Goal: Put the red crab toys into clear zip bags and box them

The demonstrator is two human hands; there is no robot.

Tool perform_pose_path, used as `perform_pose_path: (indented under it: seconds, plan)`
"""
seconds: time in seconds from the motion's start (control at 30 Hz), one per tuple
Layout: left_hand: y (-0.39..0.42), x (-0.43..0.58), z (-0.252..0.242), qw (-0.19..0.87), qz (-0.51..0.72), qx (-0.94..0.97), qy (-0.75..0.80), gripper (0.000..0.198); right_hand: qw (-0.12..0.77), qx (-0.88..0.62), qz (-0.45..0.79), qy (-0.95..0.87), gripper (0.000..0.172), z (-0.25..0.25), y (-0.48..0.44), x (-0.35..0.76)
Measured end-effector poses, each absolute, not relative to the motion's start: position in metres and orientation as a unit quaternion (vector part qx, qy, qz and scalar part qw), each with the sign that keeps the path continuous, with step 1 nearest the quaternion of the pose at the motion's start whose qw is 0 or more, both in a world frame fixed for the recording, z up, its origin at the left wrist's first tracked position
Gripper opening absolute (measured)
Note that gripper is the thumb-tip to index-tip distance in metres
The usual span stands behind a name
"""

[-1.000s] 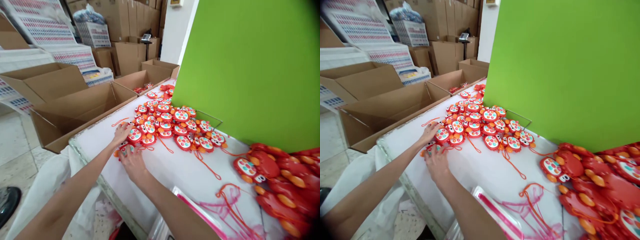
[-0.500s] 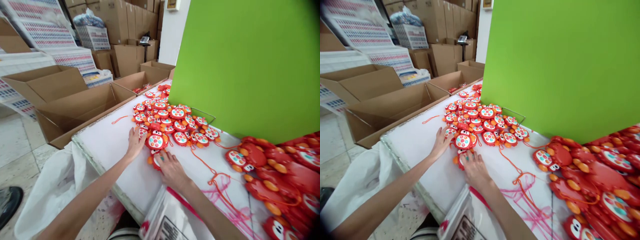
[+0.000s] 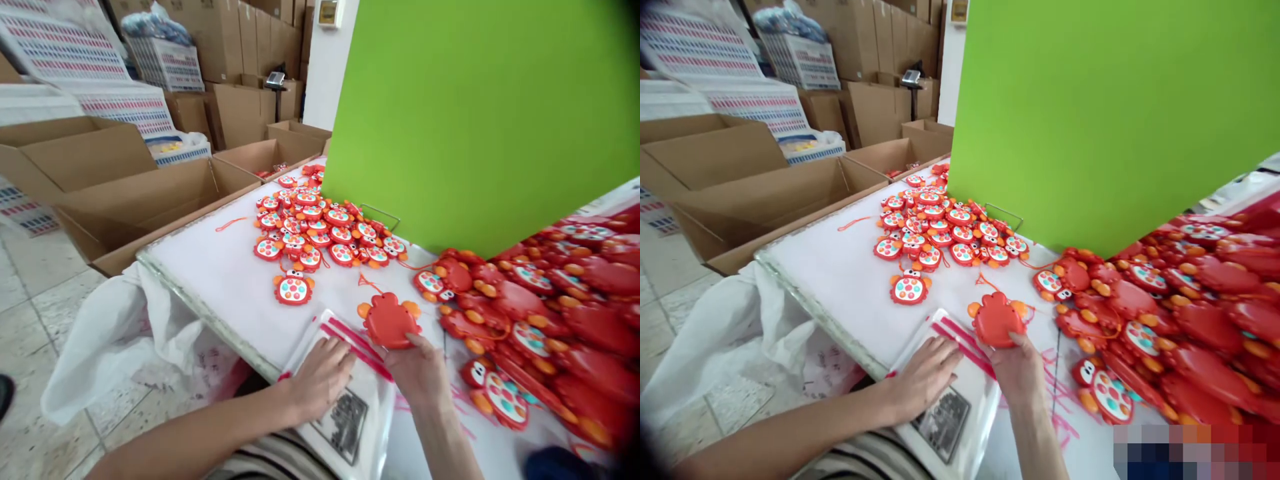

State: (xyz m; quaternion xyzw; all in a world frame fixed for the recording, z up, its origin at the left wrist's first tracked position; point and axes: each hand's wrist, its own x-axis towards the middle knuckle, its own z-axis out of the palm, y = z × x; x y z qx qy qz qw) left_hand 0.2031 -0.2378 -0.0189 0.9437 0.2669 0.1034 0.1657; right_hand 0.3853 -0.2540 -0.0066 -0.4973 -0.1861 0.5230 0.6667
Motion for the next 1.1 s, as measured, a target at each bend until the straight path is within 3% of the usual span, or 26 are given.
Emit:
perform_pose_path:
  seconds: [0.1,0.37,0.57,0.7,0.8,0.87,1.0,1.1]
  plan:
    - [-0.236,0.202,-0.024,0.159,0.118,0.945,0.26,0.019,0.69,-0.448,0.562,-0.082,0.027,-0.015,-0.284,0.378]
    - [-0.239,0.2,-0.026,0.123,0.149,0.958,0.211,0.015,0.711,-0.446,0.534,-0.102,0.027,-0.013,-0.317,0.364]
    - [-0.236,0.202,-0.035,0.187,0.198,0.932,0.24,0.021,0.703,-0.483,0.498,-0.153,0.036,-0.017,-0.332,0.358]
    - [-0.233,0.198,-0.04,0.243,0.222,0.908,0.26,0.048,0.69,-0.511,0.485,-0.164,0.047,-0.016,-0.339,0.353]
    - [-0.231,0.194,-0.039,0.271,0.23,0.9,0.254,0.065,0.647,-0.55,0.504,-0.162,0.043,-0.013,-0.347,0.351]
    - [-0.229,0.194,-0.037,0.28,0.23,0.899,0.246,0.057,0.607,-0.578,0.519,-0.168,0.045,-0.012,-0.355,0.353]
    - [-0.225,0.197,-0.036,0.284,0.222,0.904,0.229,0.023,0.491,-0.624,0.569,-0.214,0.051,-0.004,-0.373,0.367]
    - [-0.223,0.199,-0.036,0.288,0.209,0.91,0.215,0.021,0.463,-0.598,0.623,-0.2,0.043,0.006,-0.373,0.377]
